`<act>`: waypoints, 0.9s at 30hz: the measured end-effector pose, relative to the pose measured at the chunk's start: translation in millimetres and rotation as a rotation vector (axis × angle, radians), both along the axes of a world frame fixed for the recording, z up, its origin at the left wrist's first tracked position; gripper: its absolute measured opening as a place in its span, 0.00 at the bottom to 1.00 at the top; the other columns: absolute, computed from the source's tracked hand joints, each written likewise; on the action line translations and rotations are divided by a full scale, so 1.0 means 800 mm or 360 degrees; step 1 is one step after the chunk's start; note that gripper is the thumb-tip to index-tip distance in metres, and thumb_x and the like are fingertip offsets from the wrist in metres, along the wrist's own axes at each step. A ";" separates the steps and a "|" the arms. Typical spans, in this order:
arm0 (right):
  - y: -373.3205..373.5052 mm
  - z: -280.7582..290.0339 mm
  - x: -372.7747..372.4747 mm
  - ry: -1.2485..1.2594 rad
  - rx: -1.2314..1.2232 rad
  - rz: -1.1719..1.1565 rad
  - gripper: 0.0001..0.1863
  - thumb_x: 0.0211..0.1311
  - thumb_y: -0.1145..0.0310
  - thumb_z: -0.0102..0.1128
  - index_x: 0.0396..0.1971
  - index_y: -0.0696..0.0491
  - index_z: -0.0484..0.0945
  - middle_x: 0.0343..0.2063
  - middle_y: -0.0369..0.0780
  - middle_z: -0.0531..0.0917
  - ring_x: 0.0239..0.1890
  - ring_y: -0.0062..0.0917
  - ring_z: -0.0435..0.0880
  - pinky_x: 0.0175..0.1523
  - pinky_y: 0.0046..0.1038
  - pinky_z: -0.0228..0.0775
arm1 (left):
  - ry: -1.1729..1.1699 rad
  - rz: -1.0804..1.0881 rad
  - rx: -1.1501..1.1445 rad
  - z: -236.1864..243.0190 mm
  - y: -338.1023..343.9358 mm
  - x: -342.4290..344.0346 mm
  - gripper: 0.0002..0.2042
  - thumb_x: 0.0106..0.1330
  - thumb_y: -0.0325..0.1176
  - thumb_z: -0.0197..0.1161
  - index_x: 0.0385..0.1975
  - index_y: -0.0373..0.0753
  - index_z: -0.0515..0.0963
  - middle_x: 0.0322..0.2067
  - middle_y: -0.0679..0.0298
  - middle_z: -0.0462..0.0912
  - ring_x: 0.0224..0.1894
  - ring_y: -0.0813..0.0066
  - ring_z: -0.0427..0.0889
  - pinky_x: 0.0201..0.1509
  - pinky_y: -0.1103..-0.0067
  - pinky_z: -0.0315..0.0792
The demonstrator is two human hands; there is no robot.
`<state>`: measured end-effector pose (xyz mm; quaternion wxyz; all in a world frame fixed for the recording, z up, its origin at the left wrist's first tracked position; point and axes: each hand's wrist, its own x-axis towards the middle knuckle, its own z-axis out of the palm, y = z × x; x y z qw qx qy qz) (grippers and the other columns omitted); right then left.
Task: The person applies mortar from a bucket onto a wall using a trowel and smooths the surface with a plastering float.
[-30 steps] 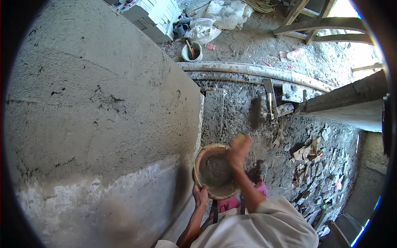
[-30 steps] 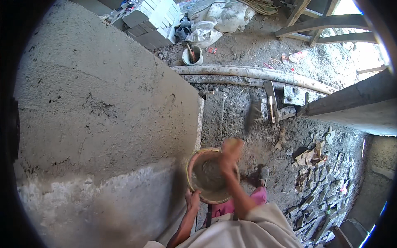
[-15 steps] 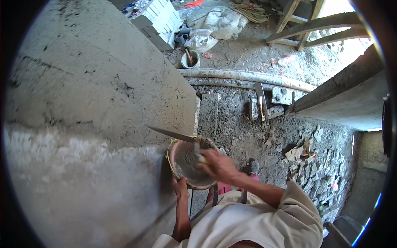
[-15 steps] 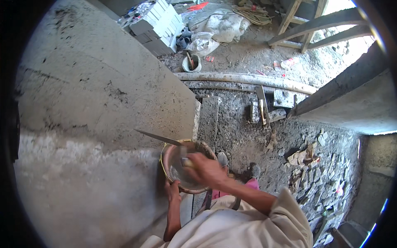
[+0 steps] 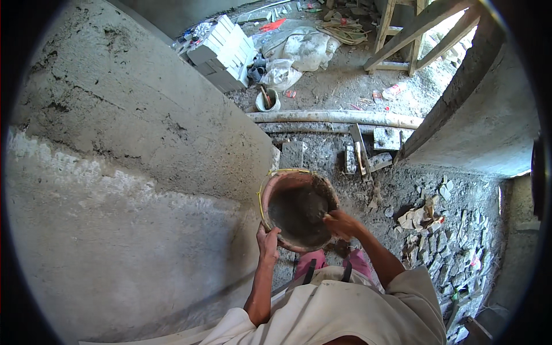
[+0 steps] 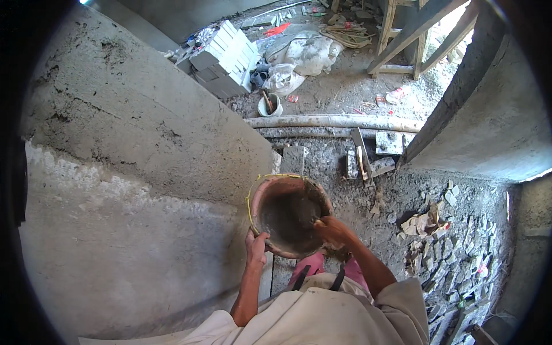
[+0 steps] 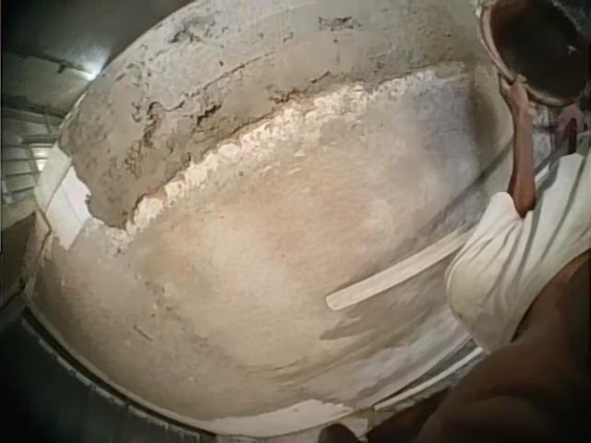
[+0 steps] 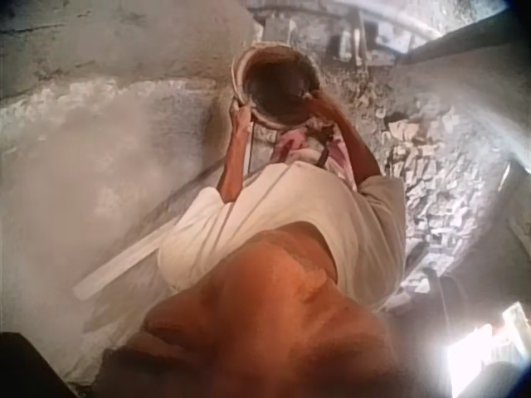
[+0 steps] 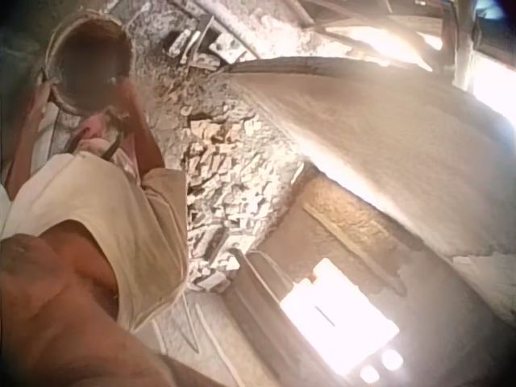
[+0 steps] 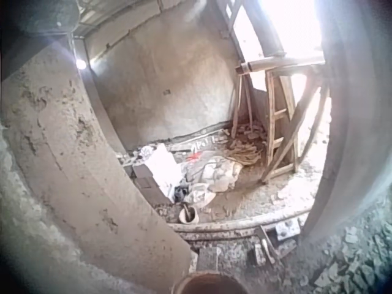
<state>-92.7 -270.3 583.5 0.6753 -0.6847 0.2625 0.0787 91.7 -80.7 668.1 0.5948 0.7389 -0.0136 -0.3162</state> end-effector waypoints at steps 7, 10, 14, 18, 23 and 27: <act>-0.011 0.135 -0.027 -0.0115 0.0954 -0.0848 0.16 0.68 0.54 0.56 0.44 0.51 0.75 0.30 0.34 0.79 0.23 0.17 0.76 0.26 0.22 0.71 | 0.0391 -0.0034 0.0134 -0.062 -0.046 0.027 0.27 0.51 0.22 0.58 0.56 0.37 0.70 0.39 0.64 0.76 0.35 0.72 0.77 0.26 0.78 0.79; -0.013 0.151 0.007 -0.0156 0.0923 -0.1471 0.19 0.66 0.58 0.60 0.51 0.52 0.70 0.30 0.35 0.78 0.22 0.17 0.76 0.25 0.22 0.71 | 0.0393 0.0014 0.0200 -0.071 -0.046 0.048 0.23 0.52 0.21 0.56 0.52 0.36 0.71 0.37 0.63 0.77 0.36 0.73 0.79 0.29 0.77 0.78; -0.038 0.063 0.073 -0.0452 -0.0014 -0.1990 0.18 0.65 0.65 0.61 0.50 0.53 0.68 0.30 0.35 0.76 0.21 0.17 0.75 0.23 0.18 0.68 | 0.0251 -0.0082 0.0415 -0.070 -0.019 0.088 0.24 0.52 0.26 0.59 0.53 0.35 0.72 0.41 0.59 0.78 0.39 0.68 0.80 0.41 0.74 0.76; -0.085 -0.068 0.233 -0.0154 -0.0656 -0.2291 0.16 0.65 0.68 0.60 0.48 0.56 0.68 0.35 0.39 0.75 0.30 0.24 0.76 0.33 0.25 0.72 | -0.0001 -0.0108 0.0651 -0.073 0.019 0.123 0.23 0.53 0.23 0.58 0.53 0.30 0.72 0.44 0.58 0.80 0.43 0.68 0.80 0.51 0.76 0.72; -0.025 0.045 0.516 -0.0382 -0.0370 -0.1406 0.13 0.66 0.65 0.53 0.42 0.59 0.69 0.30 0.46 0.76 0.31 0.34 0.75 0.38 0.40 0.71 | 0.0080 -0.0062 0.0522 -0.090 0.058 0.159 0.25 0.55 0.23 0.60 0.56 0.30 0.71 0.47 0.57 0.79 0.48 0.69 0.78 0.54 0.77 0.71; 0.097 0.277 0.549 -0.1255 0.0381 -0.1130 0.21 0.65 0.66 0.60 0.54 0.54 0.65 0.34 0.46 0.79 0.34 0.32 0.80 0.40 0.36 0.74 | -0.0115 0.0012 0.0425 -0.062 0.073 0.169 0.25 0.58 0.25 0.63 0.57 0.30 0.69 0.50 0.56 0.77 0.50 0.69 0.76 0.55 0.77 0.70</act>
